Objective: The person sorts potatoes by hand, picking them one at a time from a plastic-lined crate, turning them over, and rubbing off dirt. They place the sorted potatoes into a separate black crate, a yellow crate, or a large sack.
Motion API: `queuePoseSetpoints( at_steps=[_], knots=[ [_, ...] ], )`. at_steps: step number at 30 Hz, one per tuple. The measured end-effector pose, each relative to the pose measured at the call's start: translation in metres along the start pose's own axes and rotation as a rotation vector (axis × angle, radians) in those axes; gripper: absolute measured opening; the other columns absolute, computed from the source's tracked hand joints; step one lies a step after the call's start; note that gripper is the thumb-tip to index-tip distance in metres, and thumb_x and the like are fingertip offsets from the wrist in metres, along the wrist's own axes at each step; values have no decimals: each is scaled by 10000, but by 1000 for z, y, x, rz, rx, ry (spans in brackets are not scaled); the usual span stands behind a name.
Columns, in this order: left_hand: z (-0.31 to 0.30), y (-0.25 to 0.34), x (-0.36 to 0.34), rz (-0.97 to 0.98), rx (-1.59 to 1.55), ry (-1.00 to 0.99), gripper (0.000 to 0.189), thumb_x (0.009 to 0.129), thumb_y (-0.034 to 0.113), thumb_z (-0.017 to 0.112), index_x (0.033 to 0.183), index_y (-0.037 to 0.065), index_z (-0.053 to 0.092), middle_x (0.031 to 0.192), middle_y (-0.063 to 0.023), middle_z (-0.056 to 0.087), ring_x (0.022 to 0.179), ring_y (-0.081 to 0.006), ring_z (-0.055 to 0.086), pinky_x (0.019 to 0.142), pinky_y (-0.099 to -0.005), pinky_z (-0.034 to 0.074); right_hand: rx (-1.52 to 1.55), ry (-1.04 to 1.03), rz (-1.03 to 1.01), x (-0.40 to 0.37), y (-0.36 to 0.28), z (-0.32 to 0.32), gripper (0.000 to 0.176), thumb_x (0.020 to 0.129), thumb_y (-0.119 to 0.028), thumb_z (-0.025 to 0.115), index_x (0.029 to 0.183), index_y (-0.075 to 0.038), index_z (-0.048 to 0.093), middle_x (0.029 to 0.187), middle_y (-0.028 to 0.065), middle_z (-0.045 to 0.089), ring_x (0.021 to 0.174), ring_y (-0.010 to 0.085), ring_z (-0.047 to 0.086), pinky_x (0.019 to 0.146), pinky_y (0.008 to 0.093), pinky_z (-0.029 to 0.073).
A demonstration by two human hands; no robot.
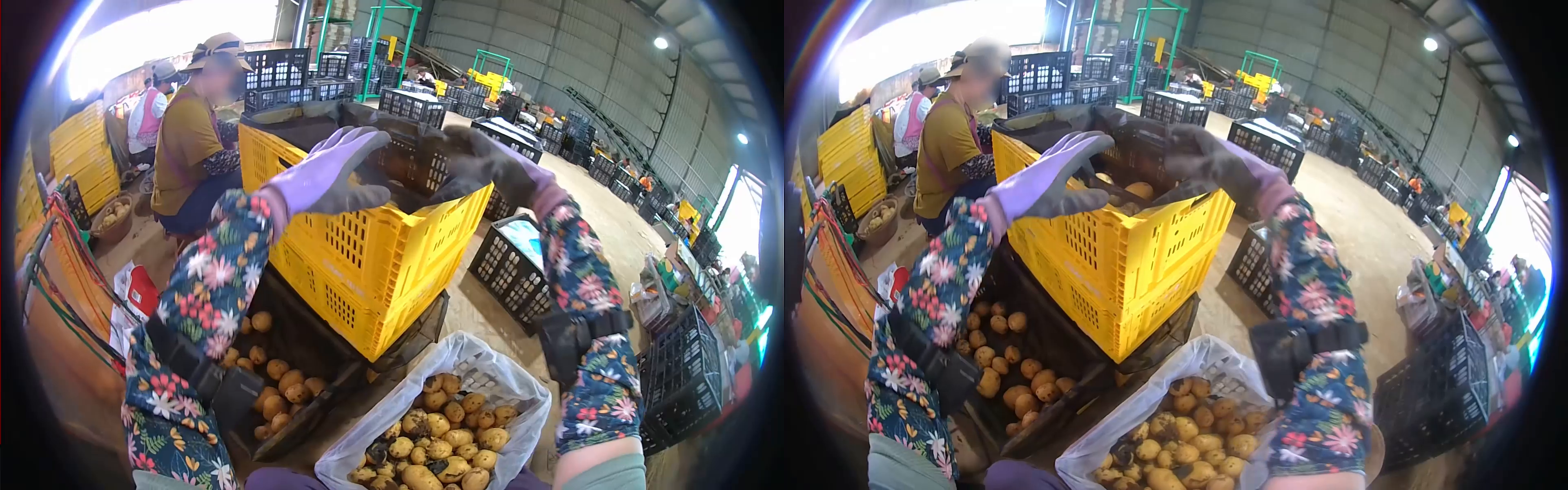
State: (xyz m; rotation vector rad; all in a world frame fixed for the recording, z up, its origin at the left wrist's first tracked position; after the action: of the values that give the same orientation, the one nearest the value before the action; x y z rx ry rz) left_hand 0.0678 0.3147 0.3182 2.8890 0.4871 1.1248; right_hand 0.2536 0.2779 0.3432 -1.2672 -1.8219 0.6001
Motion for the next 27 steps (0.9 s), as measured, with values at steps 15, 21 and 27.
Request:
queuePoseSetpoints(
  at_steps=[15,21,27],
  knots=[
    [-75,21,51,-117,37,287,197,865,170,555,1020,80,638,718,-85,632,577,-168,564,502,-272,410,-900,670,-485,-24,-22,-101,206,861,-100,515,980,-159,671,876,103,666,847,257,658,751,352,515],
    [-8,100,-39,117,736,34,359,787,107,575,1144,138,558,742,-35,559,659,-265,606,576,-383,468,-1266,435,-472,-112,-28,-41,224,816,-112,571,1030,-170,603,797,63,582,744,246,612,649,373,479],
    [61,97,-68,24,377,39,279,842,124,590,1116,80,557,770,-89,566,708,-228,613,627,-359,493,-1340,283,-18,-131,105,-37,144,802,-123,566,920,-123,647,977,74,645,991,257,599,811,351,458]
  ],
)
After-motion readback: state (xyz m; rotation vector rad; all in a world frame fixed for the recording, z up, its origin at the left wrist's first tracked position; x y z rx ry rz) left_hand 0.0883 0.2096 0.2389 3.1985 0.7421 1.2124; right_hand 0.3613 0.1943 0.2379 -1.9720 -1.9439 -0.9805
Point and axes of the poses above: each hand's wrist, its own x-axis towards the middle knuckle, its own z-axis out of the palm, y = z × x, the point moved 9 cm from there along x, towards the middle knuckle
